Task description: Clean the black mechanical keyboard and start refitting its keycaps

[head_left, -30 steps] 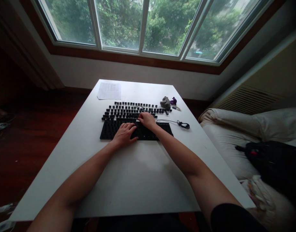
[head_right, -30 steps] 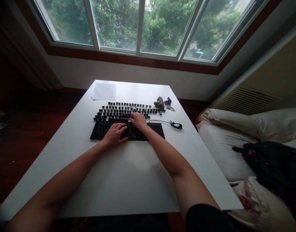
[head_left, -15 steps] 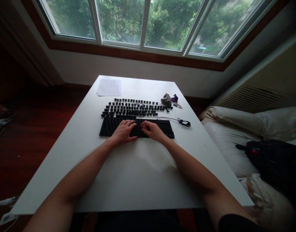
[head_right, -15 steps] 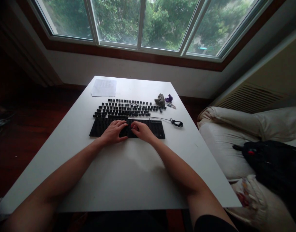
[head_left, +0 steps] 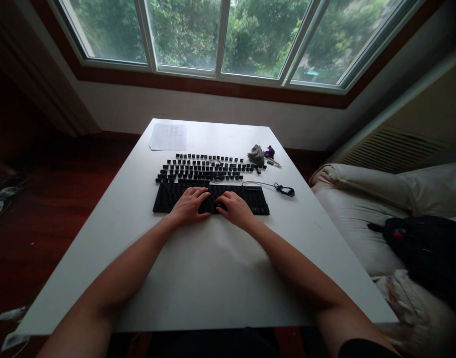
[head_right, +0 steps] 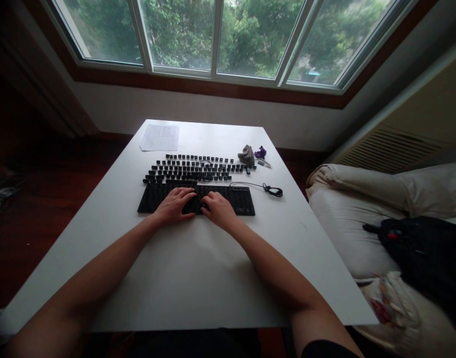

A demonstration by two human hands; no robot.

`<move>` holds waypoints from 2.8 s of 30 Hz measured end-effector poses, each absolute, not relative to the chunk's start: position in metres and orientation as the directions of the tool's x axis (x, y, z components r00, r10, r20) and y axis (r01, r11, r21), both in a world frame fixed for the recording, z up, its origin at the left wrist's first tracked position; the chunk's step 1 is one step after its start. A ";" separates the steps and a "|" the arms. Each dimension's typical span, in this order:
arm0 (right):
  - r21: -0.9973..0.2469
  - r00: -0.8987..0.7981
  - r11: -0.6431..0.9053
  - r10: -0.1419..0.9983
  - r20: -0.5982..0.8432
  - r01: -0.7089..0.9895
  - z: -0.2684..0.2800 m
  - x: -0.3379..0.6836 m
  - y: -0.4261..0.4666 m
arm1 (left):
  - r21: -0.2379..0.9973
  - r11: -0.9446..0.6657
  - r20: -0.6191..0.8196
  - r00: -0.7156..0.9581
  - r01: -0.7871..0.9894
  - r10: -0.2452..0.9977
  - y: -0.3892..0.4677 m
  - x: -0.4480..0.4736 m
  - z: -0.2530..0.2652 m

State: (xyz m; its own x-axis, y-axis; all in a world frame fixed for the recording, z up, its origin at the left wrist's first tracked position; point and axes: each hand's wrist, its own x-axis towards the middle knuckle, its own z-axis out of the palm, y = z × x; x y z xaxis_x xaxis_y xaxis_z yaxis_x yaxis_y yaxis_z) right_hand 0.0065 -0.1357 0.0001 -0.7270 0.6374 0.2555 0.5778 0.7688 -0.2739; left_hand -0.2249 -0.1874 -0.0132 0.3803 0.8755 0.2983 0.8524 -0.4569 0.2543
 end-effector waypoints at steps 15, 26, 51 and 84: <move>-0.314 -0.761 0.831 0.550 0.343 0.459 -0.002 0.009 -0.137 | 0.255 -0.454 0.301 0.376 0.854 0.876 -0.189 -0.224 -0.011; -0.313 -0.776 0.840 0.534 0.335 0.443 -0.004 0.008 -0.141 | 0.272 -0.444 0.286 0.369 0.854 0.885 -0.189 -0.223 -0.012; -0.298 -0.769 0.825 0.559 0.309 0.480 0.005 0.005 -0.148 | 0.274 -0.445 0.300 0.364 0.853 0.882 -0.189 -0.223 -0.011; -0.287 -0.737 0.866 0.500 0.455 0.411 -0.008 0.011 -0.153 | 0.257 -0.448 0.301 0.370 0.856 0.879 -0.190 -0.220 -0.012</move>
